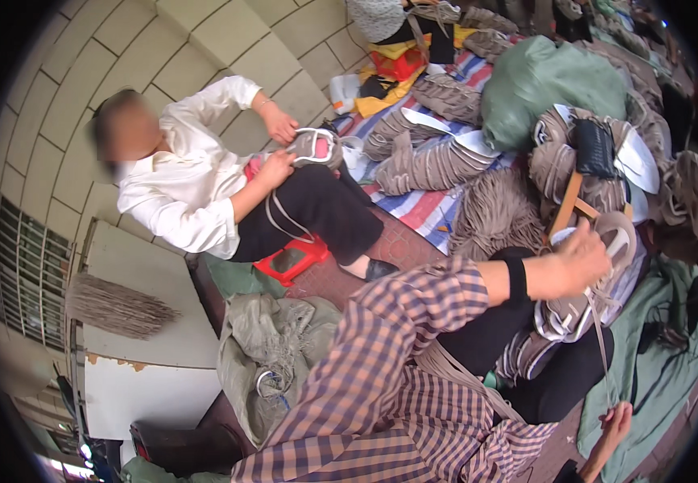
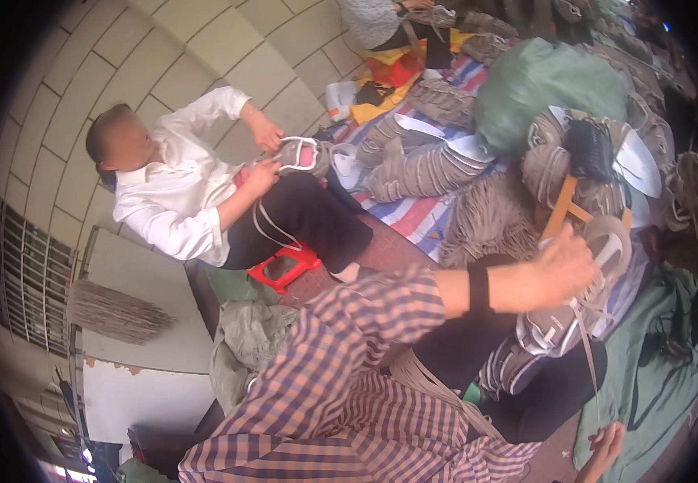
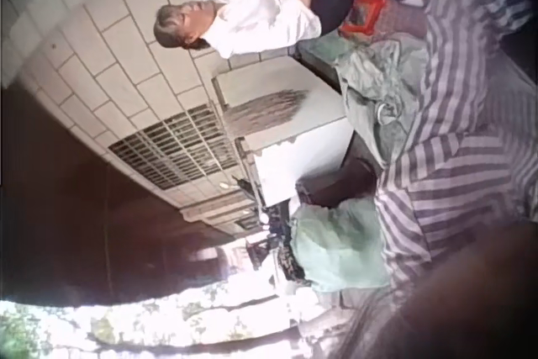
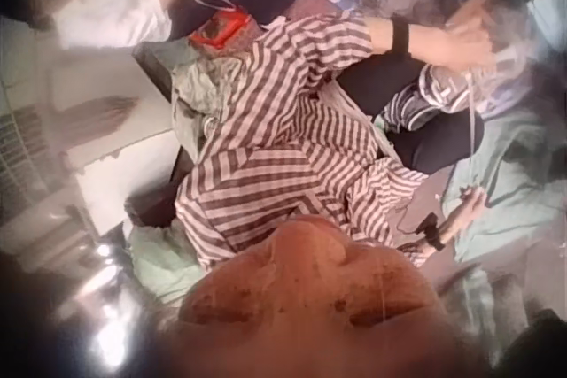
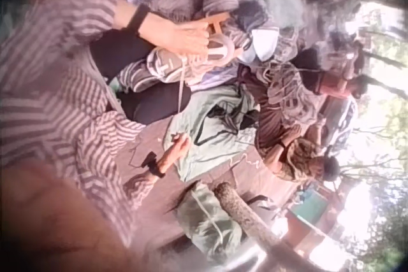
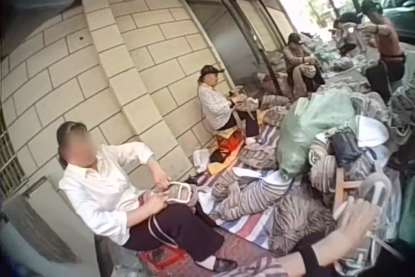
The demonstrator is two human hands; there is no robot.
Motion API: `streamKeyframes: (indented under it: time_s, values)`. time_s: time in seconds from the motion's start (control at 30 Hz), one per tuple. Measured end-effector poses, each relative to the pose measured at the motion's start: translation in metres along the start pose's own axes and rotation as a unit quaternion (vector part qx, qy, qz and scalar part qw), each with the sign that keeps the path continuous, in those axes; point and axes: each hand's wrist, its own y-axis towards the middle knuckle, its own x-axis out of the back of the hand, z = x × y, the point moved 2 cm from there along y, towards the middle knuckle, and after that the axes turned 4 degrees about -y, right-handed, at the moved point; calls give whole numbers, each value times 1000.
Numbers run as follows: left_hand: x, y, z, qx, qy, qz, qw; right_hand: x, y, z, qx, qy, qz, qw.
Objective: The person sits on the ground and laces a beige Reebok sneaker that is placed between their legs. They repeatedly thread the laces through the eyelets, pull them tight, and adjust the fit. Other people are visible in the background performing similar tasks.
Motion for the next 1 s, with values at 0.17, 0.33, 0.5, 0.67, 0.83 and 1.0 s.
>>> streamKeyframes:
  time_s: [0.17,0.33,0.5,0.67,0.83,1.0]
  values:
    - [32,-9,55,82,-480,188,853,60,-38,15,49,-366,-114,922]
    - [10,-33,44,222,-519,158,810,146,-103,-29,-9,-561,-228,796]
    - [15,-53,0,233,-302,-28,924,126,-94,-16,-73,-468,-182,862]
    - [25,-66,-7,192,-161,-37,967,2,-55,88,9,-239,-82,967]
    - [16,-63,-4,163,-122,-31,979,-117,-40,172,330,-234,37,914]
    - [23,-66,-3,160,-121,-39,979,-208,-24,201,466,-322,121,815]
